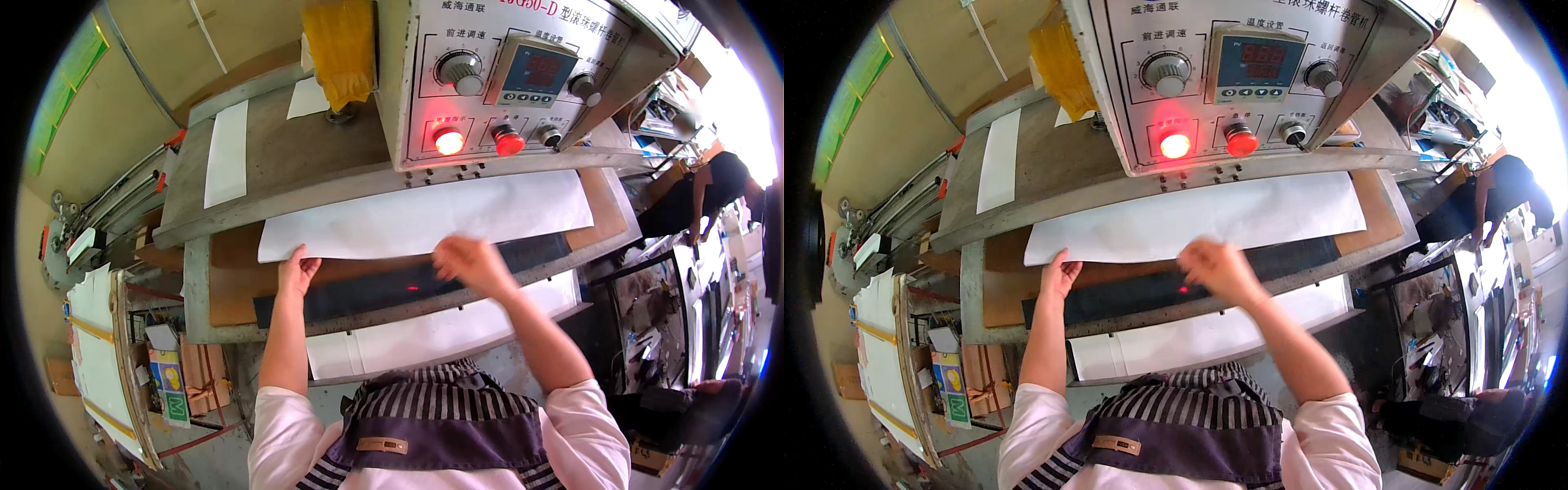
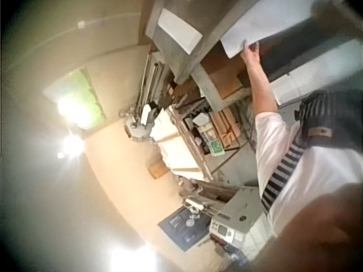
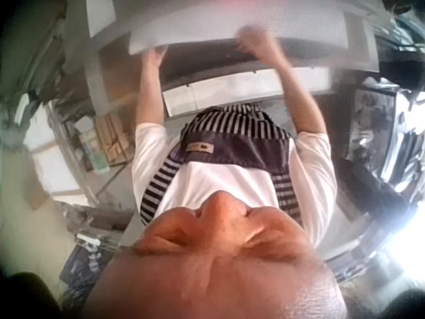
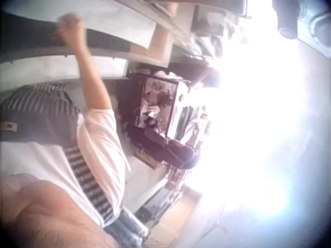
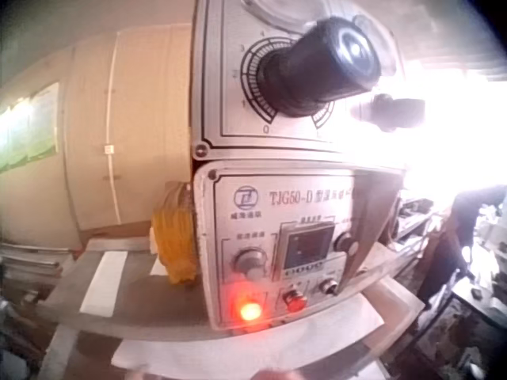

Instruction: The person marks long dark strips on a table, then carries one to a machine to feed it through rollers. They remove the processed strip, place it on a table, and gather white protective sheets. Finally, they pack the strips into a plastic bag and retrieve a stack of black rectangular items from a box.

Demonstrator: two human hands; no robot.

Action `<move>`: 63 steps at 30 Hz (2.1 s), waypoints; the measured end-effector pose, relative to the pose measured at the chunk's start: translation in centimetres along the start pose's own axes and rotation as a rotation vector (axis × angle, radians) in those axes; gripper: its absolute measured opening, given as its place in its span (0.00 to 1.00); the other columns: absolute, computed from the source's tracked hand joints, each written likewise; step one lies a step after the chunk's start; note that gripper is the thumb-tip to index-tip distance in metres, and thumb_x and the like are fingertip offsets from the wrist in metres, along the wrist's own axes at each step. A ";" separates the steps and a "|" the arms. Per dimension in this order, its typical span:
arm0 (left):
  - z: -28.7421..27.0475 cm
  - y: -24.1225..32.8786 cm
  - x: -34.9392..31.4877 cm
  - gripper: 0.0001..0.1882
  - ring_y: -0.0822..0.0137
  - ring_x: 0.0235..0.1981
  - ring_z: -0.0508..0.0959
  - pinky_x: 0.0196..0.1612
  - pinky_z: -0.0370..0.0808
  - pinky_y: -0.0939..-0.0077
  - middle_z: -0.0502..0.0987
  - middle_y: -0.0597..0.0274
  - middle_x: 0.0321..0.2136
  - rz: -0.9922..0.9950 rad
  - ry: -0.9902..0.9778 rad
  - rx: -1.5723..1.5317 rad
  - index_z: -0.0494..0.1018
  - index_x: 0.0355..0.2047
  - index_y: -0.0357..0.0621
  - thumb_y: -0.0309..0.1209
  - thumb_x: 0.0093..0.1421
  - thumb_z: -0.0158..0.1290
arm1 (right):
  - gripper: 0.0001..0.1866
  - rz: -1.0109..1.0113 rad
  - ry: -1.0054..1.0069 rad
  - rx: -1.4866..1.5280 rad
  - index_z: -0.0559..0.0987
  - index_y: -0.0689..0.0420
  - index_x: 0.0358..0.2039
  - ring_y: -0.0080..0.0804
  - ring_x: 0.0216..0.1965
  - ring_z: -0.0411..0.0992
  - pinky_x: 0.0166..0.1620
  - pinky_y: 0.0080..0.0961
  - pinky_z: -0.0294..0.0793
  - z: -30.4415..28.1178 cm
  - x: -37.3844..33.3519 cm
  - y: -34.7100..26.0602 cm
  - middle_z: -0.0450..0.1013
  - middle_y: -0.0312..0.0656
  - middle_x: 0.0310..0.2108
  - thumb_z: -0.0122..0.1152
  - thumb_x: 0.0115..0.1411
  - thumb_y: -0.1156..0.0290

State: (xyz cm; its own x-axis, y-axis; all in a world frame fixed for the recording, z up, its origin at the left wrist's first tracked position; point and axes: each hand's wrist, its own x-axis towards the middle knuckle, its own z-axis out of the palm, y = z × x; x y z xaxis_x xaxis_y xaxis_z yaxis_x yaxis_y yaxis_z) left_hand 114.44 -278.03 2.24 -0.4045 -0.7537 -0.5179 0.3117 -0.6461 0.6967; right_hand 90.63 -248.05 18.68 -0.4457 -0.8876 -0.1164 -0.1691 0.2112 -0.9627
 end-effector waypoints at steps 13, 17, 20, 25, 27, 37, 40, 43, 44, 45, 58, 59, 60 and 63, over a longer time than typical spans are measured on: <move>3.4 6.0 -7.4 0.03 0.67 0.30 0.76 0.34 0.82 0.72 0.73 0.61 0.26 0.158 -0.011 0.128 0.71 0.26 0.41 0.24 0.52 0.54 | 0.25 0.160 0.569 1.552 0.72 0.57 0.46 0.38 0.45 0.72 0.48 0.36 0.74 -2.1 5.1 15.6 0.72 0.44 0.44 0.56 0.60 0.49; 2.9 7.1 -11.7 0.20 0.62 0.43 0.76 0.42 0.79 0.67 0.74 0.57 0.41 0.188 -0.059 0.225 0.68 0.46 0.37 0.27 0.52 0.53 | 0.13 0.158 0.893 1.250 0.74 0.61 0.38 0.38 0.37 0.73 0.42 0.31 0.74 -9.2 2.3 13.7 0.72 0.42 0.35 0.58 0.49 0.79; 1.5 6.3 -13.8 0.21 0.61 0.46 0.76 0.45 0.77 0.66 0.74 0.56 0.45 0.252 -0.065 0.148 0.67 0.48 0.37 0.28 0.54 0.52 | 0.17 0.028 0.880 1.221 0.72 0.62 0.42 0.39 0.42 0.71 0.49 0.34 0.71 -11.3 -1.5 10.9 0.72 0.43 0.38 0.58 0.48 0.78; 3.0 4.1 -17.3 0.24 0.59 0.50 0.73 0.50 0.73 0.63 0.72 0.56 0.50 0.216 -0.134 0.041 0.63 0.55 0.36 0.37 0.61 0.44 | 0.28 -0.265 0.990 0.729 0.65 0.63 0.52 0.36 0.46 0.69 0.52 0.31 0.67 -11.6 -4.6 6.4 0.68 0.44 0.45 0.51 0.46 0.85; 5.2 3.4 -19.6 0.24 0.58 0.52 0.72 0.54 0.69 0.61 0.71 0.55 0.51 0.209 -0.255 0.003 0.63 0.55 0.36 0.39 0.63 0.42 | 0.32 -0.396 0.923 -0.137 0.64 0.65 0.56 0.32 0.47 0.69 0.50 0.24 0.68 -9.1 -5.4 5.5 0.69 0.45 0.45 0.48 0.46 0.84; 9.6 0.0 -23.9 0.31 0.59 0.53 0.69 0.55 0.66 0.61 0.66 0.55 0.55 0.404 -0.043 0.228 0.55 0.61 0.36 0.33 0.60 0.52 | 0.34 -0.794 -0.267 -0.688 0.59 0.52 0.63 0.39 0.36 0.72 0.41 0.34 0.74 7.4 -4.4 -4.8 0.67 0.46 0.40 0.55 0.55 0.67; 9.3 6.7 -23.4 0.28 0.57 0.52 0.70 0.53 0.69 0.62 0.69 0.53 0.52 0.596 0.082 0.095 0.63 0.56 0.32 0.37 0.60 0.52 | 0.37 -0.860 -0.069 -0.341 0.67 0.54 0.56 0.41 0.42 0.69 0.46 0.34 0.71 3.2 -4.9 -4.2 0.67 0.44 0.41 0.69 0.45 0.63; 7.3 14.9 -21.9 0.25 0.58 0.51 0.70 0.55 0.68 0.61 0.69 0.53 0.52 0.890 0.216 -0.082 0.64 0.54 0.34 0.36 0.61 0.52 | 0.29 -0.641 0.171 -0.456 0.70 0.55 0.53 0.45 0.44 0.69 0.48 0.36 0.72 -0.9 -3.9 0.0 0.69 0.46 0.45 0.65 0.49 0.68; 5.3 17.8 -19.9 0.25 0.58 0.51 0.70 0.56 0.67 0.60 0.69 0.53 0.52 0.998 0.197 -0.111 0.64 0.54 0.34 0.36 0.61 0.52 | 0.27 -0.523 0.205 -0.559 0.70 0.56 0.52 0.45 0.45 0.69 0.48 0.37 0.72 -2.2 -3.5 2.3 0.69 0.47 0.46 0.63 0.50 0.70; 6.7 19.3 -18.9 0.25 0.56 0.52 0.70 0.57 0.66 0.59 0.69 0.51 0.52 1.069 0.201 -0.164 0.63 0.54 0.31 0.35 0.62 0.51 | 0.26 -0.403 0.179 -0.579 0.70 0.58 0.52 0.48 0.47 0.68 0.49 0.37 0.71 -3.7 -3.0 4.8 0.70 0.49 0.46 0.63 0.51 0.71; 12.7 13.0 -2.1 0.24 0.66 0.25 0.78 0.25 0.74 0.79 0.75 0.55 0.28 0.323 0.188 0.314 0.69 0.37 0.37 0.50 0.61 0.49 | 0.24 -0.162 0.365 -0.836 0.71 0.59 0.48 0.51 0.52 0.64 0.52 0.38 0.68 -15.7 4.1 15.5 0.67 0.51 0.48 0.57 0.48 0.76; 11.8 11.8 -2.0 0.25 0.67 0.20 0.77 0.23 0.74 0.79 0.76 0.57 0.23 0.322 0.114 0.444 0.71 0.31 0.37 0.52 0.59 0.50 | 0.23 -0.155 0.368 -0.890 0.71 0.58 0.49 0.50 0.53 0.63 0.54 0.38 0.66 -16.9 5.3 16.7 0.66 0.51 0.49 0.56 0.50 0.74; 12.6 9.4 -2.8 0.24 0.69 0.19 0.77 0.22 0.73 0.80 0.75 0.58 0.20 0.333 0.055 0.587 0.72 0.28 0.38 0.50 0.60 0.50 | 0.23 -0.143 0.374 -0.946 0.71 0.58 0.50 0.49 0.55 0.62 0.56 0.38 0.64 -18.2 6.6 17.9 0.66 0.50 0.51 0.54 0.51 0.73; 17.1 0.7 -4.8 0.20 0.70 0.22 0.78 0.25 0.74 0.78 0.77 0.56 0.24 0.263 -0.206 1.051 0.74 0.31 0.37 0.46 0.62 0.51 | 0.22 -0.219 0.451 -1.133 0.71 0.57 0.51 0.45 0.57 0.62 0.61 0.38 0.59 -20.9 10.1 19.6 0.66 0.45 0.54 0.49 0.54 0.71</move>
State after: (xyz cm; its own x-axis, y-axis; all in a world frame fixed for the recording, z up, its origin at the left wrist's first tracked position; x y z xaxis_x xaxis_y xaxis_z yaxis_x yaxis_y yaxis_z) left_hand 101.91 -272.86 13.69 -0.5989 -0.7549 -0.2673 -0.4381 0.0294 0.8985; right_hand 64.46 -244.33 3.77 -0.5367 -0.7763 0.3306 -0.8430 0.5099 -0.1712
